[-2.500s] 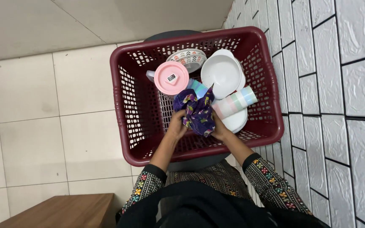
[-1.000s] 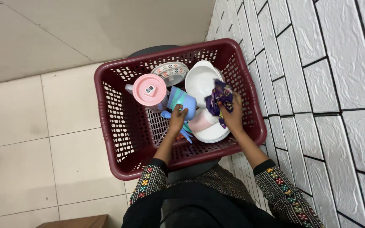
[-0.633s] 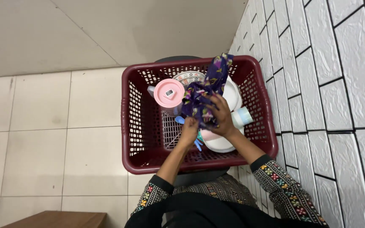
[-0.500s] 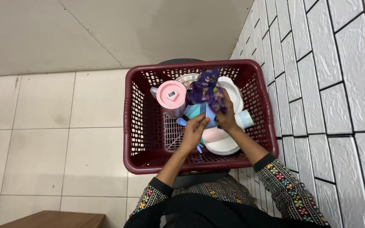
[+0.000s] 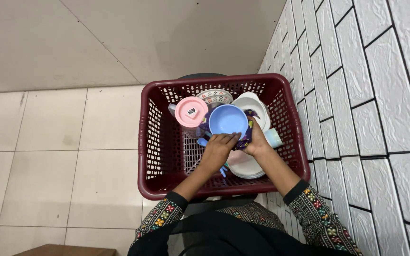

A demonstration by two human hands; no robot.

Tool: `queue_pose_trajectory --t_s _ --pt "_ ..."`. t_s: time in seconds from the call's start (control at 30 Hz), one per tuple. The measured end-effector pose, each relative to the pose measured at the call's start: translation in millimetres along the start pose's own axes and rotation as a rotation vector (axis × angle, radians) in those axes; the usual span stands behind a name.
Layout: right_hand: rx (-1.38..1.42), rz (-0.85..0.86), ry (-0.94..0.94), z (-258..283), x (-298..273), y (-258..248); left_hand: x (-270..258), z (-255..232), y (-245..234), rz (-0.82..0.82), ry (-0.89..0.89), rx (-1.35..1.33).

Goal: Picking up bowls from a basket, wiping them with a cloth, and placing them onto plates on a large dining table.

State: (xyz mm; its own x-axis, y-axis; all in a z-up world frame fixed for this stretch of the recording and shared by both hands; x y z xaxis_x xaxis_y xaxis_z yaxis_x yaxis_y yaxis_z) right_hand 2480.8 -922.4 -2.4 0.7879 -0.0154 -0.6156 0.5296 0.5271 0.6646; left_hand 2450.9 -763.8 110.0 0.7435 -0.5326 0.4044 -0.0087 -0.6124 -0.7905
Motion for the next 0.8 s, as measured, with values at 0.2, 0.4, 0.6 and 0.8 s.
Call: queue_pose_trajectory --t_s 0.2,0.4,0.6,0.8 --pt "-0.088 0.031 -0.069 -7.4 18.9 -24.8 -10.8 -6.0 14.0 0.001 -0.118 -0.295" --pt "-0.191 -0.004 -0.041 -2.2 -44.2 39.5 -5.3 70.8 45.8 -0.224 -0.765 -1.209" --pt "-0.258 0.062 -0.288 -16.0 -45.7 44.5 -17.7 123.6 58.3 -0.577 -1.135 -1.372" --pt "-0.069 0.093 -0.176 -11.8 -34.6 46.0 -3.1 21.5 -36.3 -0.409 -0.303 -0.259"
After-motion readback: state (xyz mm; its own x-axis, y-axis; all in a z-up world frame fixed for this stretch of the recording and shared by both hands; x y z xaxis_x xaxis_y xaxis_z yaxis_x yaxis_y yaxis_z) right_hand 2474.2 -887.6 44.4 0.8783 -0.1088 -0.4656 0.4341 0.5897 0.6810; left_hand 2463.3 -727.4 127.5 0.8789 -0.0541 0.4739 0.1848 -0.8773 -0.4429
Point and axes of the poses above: each hand's wrist, its own x-axis towards the middle knuckle, its own y-axis out of the palm, z = x × y, the point moved 4 cm from there along x, towards the middle knuckle, and after that the axes turned 10 degrees about -y, right-handed, at the moved point
